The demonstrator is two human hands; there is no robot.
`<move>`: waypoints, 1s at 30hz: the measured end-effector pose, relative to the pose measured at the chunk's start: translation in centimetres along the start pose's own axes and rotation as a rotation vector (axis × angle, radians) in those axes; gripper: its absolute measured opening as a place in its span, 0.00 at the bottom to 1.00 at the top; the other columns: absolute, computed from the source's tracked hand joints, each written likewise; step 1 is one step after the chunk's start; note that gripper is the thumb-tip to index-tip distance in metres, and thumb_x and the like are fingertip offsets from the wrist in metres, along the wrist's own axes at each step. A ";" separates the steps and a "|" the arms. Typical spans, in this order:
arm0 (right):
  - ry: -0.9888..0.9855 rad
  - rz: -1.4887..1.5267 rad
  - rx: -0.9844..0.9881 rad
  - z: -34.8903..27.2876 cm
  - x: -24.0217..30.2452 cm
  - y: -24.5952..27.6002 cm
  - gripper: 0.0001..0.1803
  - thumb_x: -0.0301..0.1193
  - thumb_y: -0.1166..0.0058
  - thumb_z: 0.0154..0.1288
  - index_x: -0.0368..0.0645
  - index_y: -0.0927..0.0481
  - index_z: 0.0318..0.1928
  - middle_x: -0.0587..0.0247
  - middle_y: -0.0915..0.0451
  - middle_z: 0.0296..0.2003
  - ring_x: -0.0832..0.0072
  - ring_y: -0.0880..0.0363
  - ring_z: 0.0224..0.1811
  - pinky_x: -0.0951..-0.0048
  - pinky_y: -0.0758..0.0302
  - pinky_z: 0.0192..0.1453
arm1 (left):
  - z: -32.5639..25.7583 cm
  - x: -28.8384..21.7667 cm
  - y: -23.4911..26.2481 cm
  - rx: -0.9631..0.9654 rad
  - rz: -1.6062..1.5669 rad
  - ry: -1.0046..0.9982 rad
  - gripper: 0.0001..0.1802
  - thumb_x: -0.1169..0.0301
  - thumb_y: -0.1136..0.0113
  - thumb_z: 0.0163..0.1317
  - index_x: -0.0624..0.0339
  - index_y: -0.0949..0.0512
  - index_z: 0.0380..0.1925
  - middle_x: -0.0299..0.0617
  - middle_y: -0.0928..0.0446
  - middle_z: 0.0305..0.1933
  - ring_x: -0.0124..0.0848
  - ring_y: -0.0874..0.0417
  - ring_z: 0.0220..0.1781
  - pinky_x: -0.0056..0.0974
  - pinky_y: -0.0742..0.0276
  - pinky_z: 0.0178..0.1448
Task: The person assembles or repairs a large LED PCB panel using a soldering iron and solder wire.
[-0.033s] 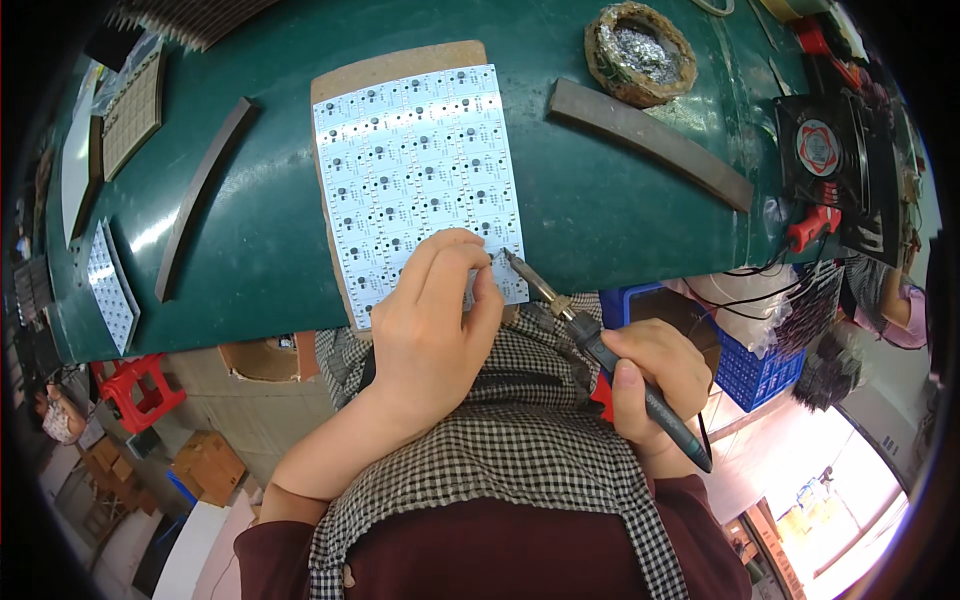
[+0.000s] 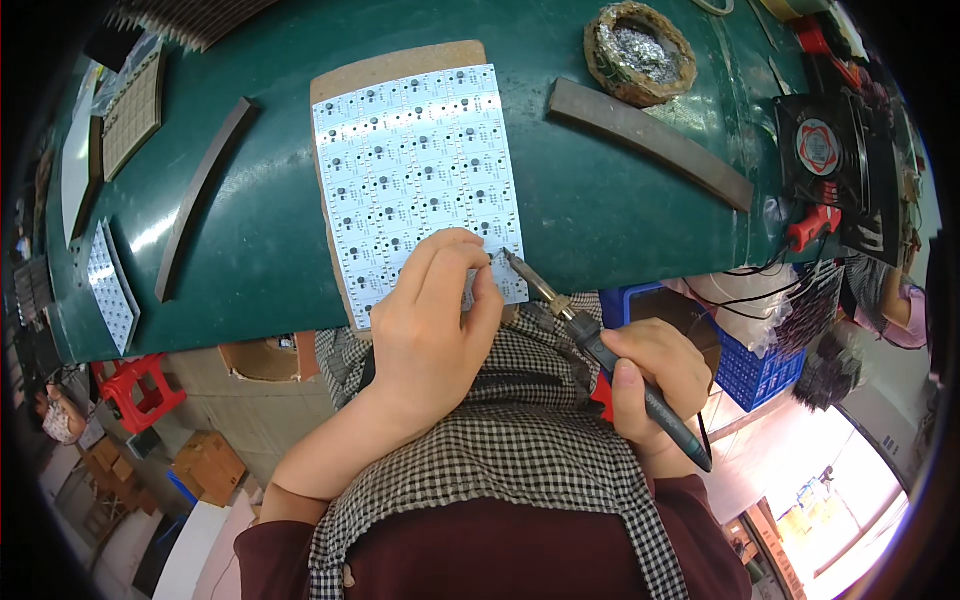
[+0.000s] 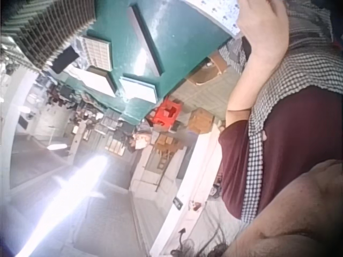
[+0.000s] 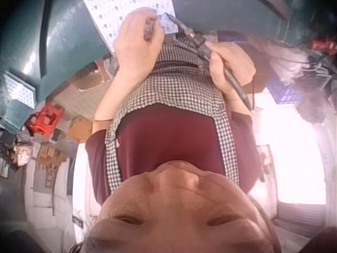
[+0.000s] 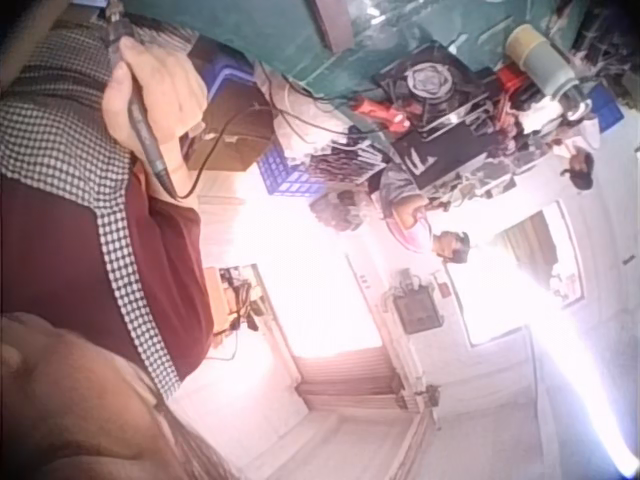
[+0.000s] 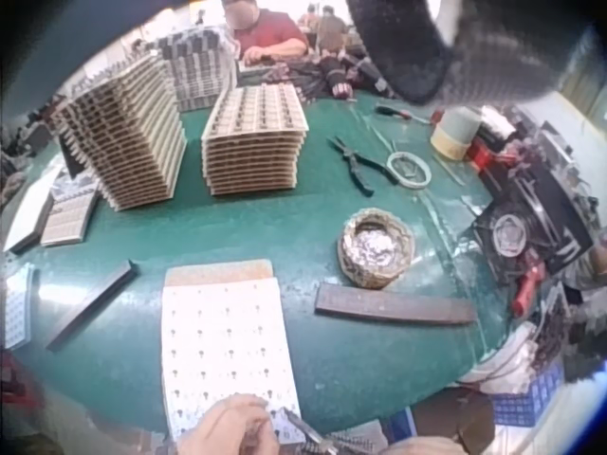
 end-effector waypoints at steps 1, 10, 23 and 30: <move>0.005 0.000 -0.003 0.0 0.0 0.0 0.08 0.24 0.45 0.50 0.32 0.20 0.32 0.56 0.22 0.19 0.67 0.22 0.17 0.73 0.26 0.21 | 0.0 0.0 -0.1 -0.009 -0.002 0.003 0.07 0.84 0.42 0.51 0.63 0.27 0.30 0.40 0.21 0.41 0.20 0.34 0.18 0.26 0.41 0.18; 0.004 -0.005 -0.002 -0.3 0.2 0.0 0.08 0.25 0.44 0.52 0.32 0.20 0.32 0.57 0.22 0.19 0.67 0.22 0.17 0.73 0.25 0.22 | -0.3 0.0 0.0 0.025 0.086 -0.032 0.07 0.80 0.38 0.50 0.64 0.24 0.30 0.40 0.24 0.42 0.27 0.26 0.17 0.31 0.30 0.21; -0.005 -0.037 -0.003 -1.0 0.7 0.8 0.07 0.24 0.47 0.51 0.32 0.20 0.30 0.56 0.22 0.19 0.66 0.22 0.17 0.72 0.25 0.21 | -0.6 -0.5 0.6 0.050 0.054 -0.047 0.09 0.82 0.39 0.50 0.64 0.28 0.31 0.44 0.25 0.41 0.32 0.24 0.21 0.33 0.27 0.24; -0.008 -0.037 0.005 -0.6 0.4 0.3 0.07 0.24 0.46 0.50 0.31 0.21 0.30 0.56 0.22 0.19 0.67 0.23 0.17 0.72 0.25 0.21 | -0.5 0.1 0.2 0.057 0.025 -0.044 0.09 0.82 0.40 0.51 0.65 0.28 0.32 0.43 0.25 0.40 0.32 0.23 0.23 0.34 0.26 0.25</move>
Point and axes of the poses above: each hand's wrist, its own z-axis towards the middle knuckle, its own y-axis out of the back of the hand, x = y × z, the point moved 2 cm from there along z, towards the middle knuckle
